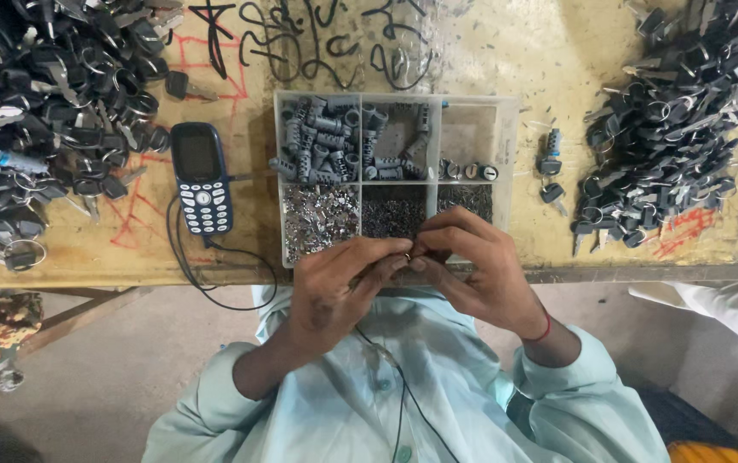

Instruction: The person assembles keys by inserting pins and small metal components into key blanks and then attaching blue plastic heads. The person repeatedly picks parts from a compartmentalized tray and assembles them by hand, placing finished keys on the table.

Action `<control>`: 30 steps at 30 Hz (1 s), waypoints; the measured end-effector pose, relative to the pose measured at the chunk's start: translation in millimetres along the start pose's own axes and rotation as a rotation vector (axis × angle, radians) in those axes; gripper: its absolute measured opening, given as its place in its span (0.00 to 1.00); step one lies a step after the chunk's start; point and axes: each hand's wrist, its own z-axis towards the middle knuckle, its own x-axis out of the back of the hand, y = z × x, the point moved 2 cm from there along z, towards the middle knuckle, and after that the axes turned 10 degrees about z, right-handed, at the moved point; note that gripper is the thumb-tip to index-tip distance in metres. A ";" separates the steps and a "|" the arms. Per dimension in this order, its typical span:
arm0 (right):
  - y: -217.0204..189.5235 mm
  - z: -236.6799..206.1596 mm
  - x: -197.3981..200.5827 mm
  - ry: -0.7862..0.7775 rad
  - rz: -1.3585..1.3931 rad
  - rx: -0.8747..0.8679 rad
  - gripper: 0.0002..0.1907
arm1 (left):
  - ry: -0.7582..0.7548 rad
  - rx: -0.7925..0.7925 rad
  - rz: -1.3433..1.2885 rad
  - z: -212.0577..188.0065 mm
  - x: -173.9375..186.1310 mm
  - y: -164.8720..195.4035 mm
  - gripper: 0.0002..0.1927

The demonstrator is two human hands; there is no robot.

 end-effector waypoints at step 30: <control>3.7 -2.4 29.2 -0.123 -0.805 -0.176 0.09 | -0.172 0.291 -0.271 5.1 -13.1 -27.9 0.07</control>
